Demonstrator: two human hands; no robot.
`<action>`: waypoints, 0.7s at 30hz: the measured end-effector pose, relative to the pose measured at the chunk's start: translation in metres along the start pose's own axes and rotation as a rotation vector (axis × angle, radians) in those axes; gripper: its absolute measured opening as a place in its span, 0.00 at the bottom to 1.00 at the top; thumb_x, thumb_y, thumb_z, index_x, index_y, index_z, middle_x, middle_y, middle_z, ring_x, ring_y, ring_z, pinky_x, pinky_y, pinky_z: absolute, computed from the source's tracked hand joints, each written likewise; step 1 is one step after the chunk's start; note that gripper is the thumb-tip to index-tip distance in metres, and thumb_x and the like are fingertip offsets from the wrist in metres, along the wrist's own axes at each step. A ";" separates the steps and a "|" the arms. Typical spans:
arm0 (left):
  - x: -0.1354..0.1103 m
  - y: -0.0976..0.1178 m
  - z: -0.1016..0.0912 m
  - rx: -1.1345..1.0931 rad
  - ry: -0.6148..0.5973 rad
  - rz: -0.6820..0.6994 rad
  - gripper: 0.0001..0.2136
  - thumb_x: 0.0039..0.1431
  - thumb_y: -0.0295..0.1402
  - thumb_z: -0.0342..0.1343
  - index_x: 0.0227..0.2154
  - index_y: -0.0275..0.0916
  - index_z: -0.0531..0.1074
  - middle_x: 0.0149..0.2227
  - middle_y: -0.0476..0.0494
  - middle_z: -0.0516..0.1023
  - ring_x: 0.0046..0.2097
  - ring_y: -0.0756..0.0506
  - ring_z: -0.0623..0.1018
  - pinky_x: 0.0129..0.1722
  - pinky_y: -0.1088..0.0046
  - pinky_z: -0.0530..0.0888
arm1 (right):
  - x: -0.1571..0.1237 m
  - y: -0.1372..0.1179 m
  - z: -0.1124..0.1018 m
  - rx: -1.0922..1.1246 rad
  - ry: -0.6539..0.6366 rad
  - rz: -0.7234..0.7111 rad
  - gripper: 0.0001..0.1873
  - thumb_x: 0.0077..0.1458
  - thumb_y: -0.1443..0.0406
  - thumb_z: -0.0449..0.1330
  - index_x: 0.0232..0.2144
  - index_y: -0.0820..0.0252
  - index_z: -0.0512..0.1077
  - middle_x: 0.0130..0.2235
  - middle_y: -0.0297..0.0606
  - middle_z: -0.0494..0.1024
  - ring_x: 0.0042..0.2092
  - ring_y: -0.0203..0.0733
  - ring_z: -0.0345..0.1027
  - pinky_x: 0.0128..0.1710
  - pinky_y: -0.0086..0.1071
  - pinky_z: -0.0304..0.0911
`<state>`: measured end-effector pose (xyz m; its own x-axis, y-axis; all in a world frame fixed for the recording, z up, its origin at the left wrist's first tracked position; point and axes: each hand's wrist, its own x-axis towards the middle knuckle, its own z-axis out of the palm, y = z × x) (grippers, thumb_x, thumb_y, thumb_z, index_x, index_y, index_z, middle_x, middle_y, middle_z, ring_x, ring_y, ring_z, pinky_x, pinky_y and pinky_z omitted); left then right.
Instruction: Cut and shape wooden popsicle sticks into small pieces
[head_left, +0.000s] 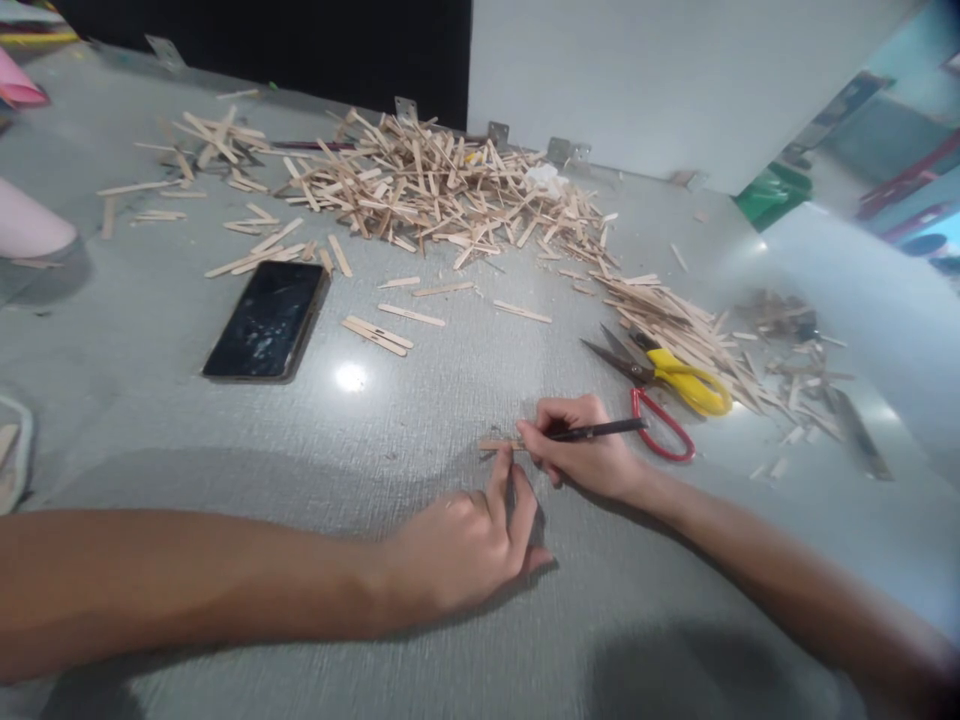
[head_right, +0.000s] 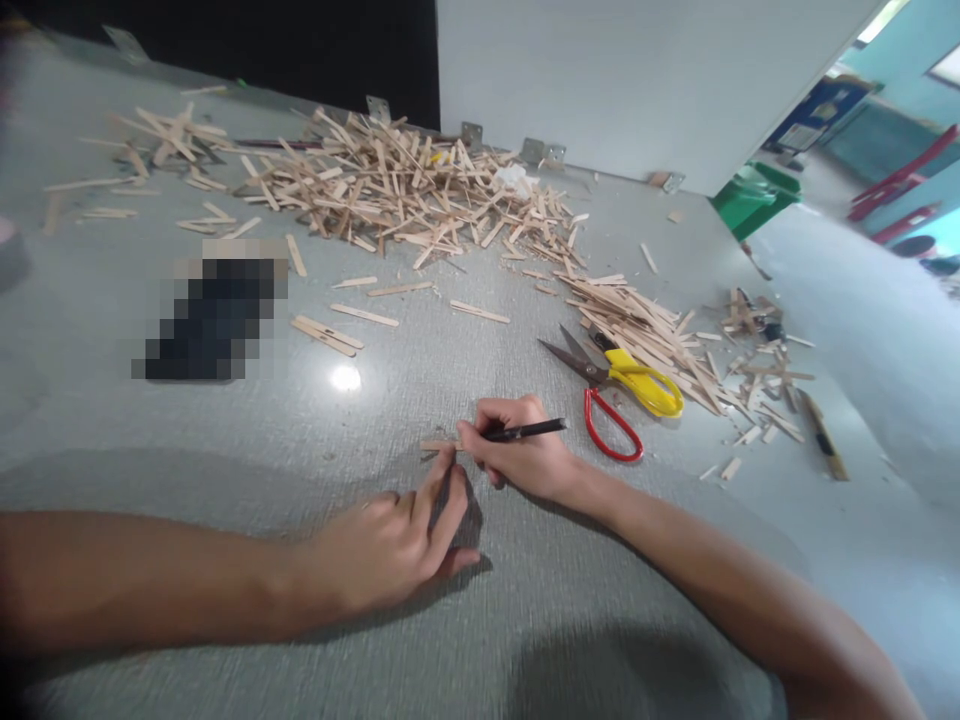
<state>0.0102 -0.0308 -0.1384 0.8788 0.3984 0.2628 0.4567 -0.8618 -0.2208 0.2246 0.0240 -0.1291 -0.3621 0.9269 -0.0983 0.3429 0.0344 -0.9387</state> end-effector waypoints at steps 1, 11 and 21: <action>0.000 0.000 0.000 0.000 0.002 -0.003 0.36 0.79 0.51 0.42 0.53 0.14 0.76 0.52 0.01 0.79 0.24 0.36 0.86 0.14 0.68 0.72 | 0.000 -0.001 0.000 -0.002 -0.002 -0.001 0.23 0.69 0.59 0.64 0.22 0.55 0.64 0.18 0.27 0.72 0.16 0.32 0.67 0.16 0.25 0.56; -0.001 0.001 0.001 0.002 0.013 -0.006 0.36 0.79 0.51 0.43 0.54 0.14 0.76 0.50 0.02 0.80 0.22 0.37 0.84 0.13 0.68 0.71 | 0.001 -0.003 -0.001 -0.012 -0.020 -0.011 0.23 0.68 0.59 0.64 0.21 0.56 0.65 0.17 0.27 0.71 0.16 0.32 0.65 0.16 0.25 0.56; -0.001 0.000 -0.001 0.011 0.028 -0.020 0.35 0.79 0.52 0.43 0.53 0.15 0.76 0.49 0.02 0.81 0.20 0.39 0.82 0.13 0.68 0.71 | 0.000 -0.005 -0.005 0.002 -0.004 0.013 0.23 0.68 0.59 0.63 0.21 0.55 0.64 0.17 0.27 0.72 0.15 0.31 0.67 0.14 0.23 0.58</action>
<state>0.0094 -0.0311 -0.1379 0.8654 0.4064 0.2931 0.4757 -0.8501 -0.2259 0.2274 0.0257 -0.1231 -0.3611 0.9258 -0.1121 0.3457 0.0213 -0.9381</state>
